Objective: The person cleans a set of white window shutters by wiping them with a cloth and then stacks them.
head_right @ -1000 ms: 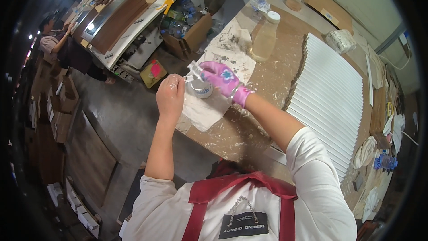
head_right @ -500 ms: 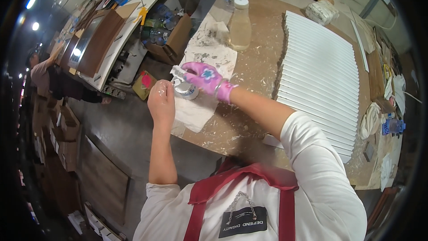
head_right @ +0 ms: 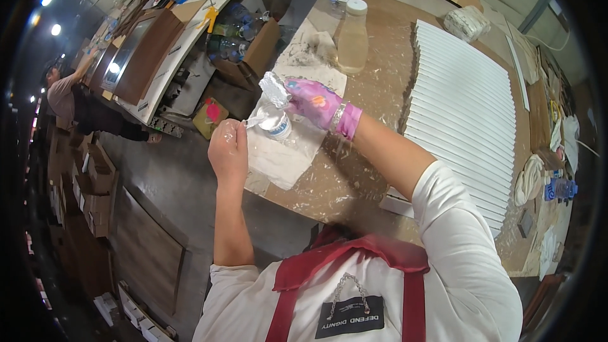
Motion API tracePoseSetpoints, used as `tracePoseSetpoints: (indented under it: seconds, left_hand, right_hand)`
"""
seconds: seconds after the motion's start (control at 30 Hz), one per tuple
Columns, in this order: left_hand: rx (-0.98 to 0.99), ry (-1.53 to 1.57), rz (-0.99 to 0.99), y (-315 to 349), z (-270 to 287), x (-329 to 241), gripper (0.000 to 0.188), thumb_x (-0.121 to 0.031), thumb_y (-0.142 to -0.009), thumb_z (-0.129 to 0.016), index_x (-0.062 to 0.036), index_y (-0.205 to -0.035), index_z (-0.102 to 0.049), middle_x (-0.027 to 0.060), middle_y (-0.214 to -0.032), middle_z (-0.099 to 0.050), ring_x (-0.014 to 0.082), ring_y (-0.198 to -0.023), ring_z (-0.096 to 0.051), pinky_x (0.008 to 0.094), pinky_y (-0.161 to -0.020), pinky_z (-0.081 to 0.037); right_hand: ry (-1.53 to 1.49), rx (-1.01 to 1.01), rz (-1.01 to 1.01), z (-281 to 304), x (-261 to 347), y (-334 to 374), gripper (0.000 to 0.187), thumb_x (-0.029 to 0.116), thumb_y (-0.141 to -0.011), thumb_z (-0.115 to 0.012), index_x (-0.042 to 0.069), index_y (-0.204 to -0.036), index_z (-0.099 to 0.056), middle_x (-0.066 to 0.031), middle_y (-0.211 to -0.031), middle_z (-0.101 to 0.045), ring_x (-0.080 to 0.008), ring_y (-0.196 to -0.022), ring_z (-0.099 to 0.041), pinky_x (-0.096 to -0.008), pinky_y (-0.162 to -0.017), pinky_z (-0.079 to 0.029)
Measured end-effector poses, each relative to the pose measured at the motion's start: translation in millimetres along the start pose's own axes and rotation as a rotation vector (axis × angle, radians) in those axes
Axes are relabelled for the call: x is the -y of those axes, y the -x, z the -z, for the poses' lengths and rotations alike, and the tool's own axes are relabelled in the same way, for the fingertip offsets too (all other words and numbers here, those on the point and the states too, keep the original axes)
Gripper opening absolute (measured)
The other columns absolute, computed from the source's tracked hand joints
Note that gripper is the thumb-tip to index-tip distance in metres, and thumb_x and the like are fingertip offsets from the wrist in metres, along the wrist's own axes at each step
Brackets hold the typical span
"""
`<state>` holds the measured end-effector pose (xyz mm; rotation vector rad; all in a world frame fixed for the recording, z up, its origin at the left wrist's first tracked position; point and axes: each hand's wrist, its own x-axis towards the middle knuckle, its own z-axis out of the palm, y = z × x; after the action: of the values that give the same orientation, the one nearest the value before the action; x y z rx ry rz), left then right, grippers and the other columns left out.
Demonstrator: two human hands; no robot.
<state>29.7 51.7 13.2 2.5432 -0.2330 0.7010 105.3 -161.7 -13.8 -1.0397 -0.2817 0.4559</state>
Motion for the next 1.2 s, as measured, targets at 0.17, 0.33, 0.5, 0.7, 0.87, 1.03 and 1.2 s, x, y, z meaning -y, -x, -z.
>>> tracePoseSetpoints:
  seconds: [0.17, 0.33, 0.5, 0.7, 0.87, 1.03, 1.2]
  left_hand:
    - [0.002, 0.014, -0.109, -6, -2, -2, 0.007, -0.012, -0.088, -0.058, -0.0061, -0.084, -0.058, 0.0073, -0.085, -0.060, 0.0284, -0.082, -0.058, 0.0393, -0.069, -0.048]
    - [-0.054, 0.022, -0.132, -12, -10, -3, 0.008, -0.013, -0.089, -0.057, -0.0066, -0.086, -0.060, 0.0098, -0.086, -0.060, 0.0309, -0.082, -0.057, 0.0408, -0.070, -0.047]
    - [0.142, 0.036, 0.020, -14, -8, -4, 0.014, -0.014, -0.092, -0.055, -0.0025, -0.086, -0.059, 0.0144, -0.083, -0.059, 0.0353, -0.082, -0.056, 0.0422, -0.073, -0.045]
    - [0.096, -0.031, -0.140, 2, -16, -30, 0.030, -0.013, -0.088, -0.061, 0.0015, -0.114, -0.059, 0.0194, -0.108, -0.059, 0.0381, -0.102, -0.054, 0.0430, -0.090, -0.042]
    - [0.697, 0.420, -0.239, 105, -87, -82, 0.083, -0.025, -0.076, -0.076, 0.0082, -0.140, -0.034, 0.0276, -0.139, -0.043, 0.0386, -0.128, -0.043, 0.0436, -0.108, -0.032]
    - [0.746, 0.324, -0.326, 154, -110, -139, 0.093, -0.030, -0.069, -0.081, 0.0084, -0.139, -0.034, 0.0313, -0.139, -0.040, 0.0454, -0.126, -0.041, 0.0463, -0.107, -0.032]
    - [0.715, 0.322, -0.313, 160, -114, -152, 0.081, -0.017, -0.070, -0.080, 0.0071, -0.136, -0.039, 0.0276, -0.134, -0.046, 0.0440, -0.124, -0.045, 0.0442, -0.105, -0.036]
  right_hand:
    - [0.464, -0.105, 0.001, -5, 1, -1, 0.040, 0.026, -0.093, -0.059, -0.003, -0.120, -0.055, -0.0068, -0.107, -0.062, -0.0144, -0.098, -0.059, -0.0293, -0.086, -0.048]
    - [0.987, 0.005, 0.087, -18, 2, 23, 0.052, 0.031, -0.091, -0.060, -0.002, -0.130, -0.051, -0.0131, -0.118, -0.061, -0.0214, -0.110, -0.057, -0.0326, -0.096, -0.045]
    - [0.367, -0.077, -0.051, 24, 9, 83, 0.046, 0.028, -0.093, -0.060, -0.001, -0.128, -0.053, -0.0086, -0.112, -0.063, -0.0168, -0.102, -0.059, -0.0295, -0.092, -0.046]
    - [0.554, -0.592, 0.069, 72, 52, 218, 0.050, 0.029, -0.090, -0.062, 0.000, -0.129, -0.053, -0.0131, -0.115, -0.063, -0.0179, -0.101, -0.061, -0.0293, -0.089, -0.048]
    - [1.333, -0.890, 0.084, 105, 46, 297, 0.043, 0.029, -0.084, -0.061, 0.007, -0.120, -0.053, -0.0117, -0.097, -0.064, -0.0282, -0.085, -0.064, -0.0392, -0.095, -0.046]
    - [1.959, -0.583, 0.231, 102, 10, 290, 0.038, 0.032, -0.077, -0.063, 0.018, -0.109, -0.048, -0.0008, -0.079, -0.057, -0.0271, -0.078, -0.059, -0.0537, -0.097, -0.039]
    - [2.109, -1.130, 0.040, 206, 91, 409, 0.010, 0.020, -0.076, -0.063, 0.012, -0.075, -0.058, -0.0129, -0.067, -0.061, -0.0320, -0.062, -0.060, -0.0429, -0.064, -0.050]
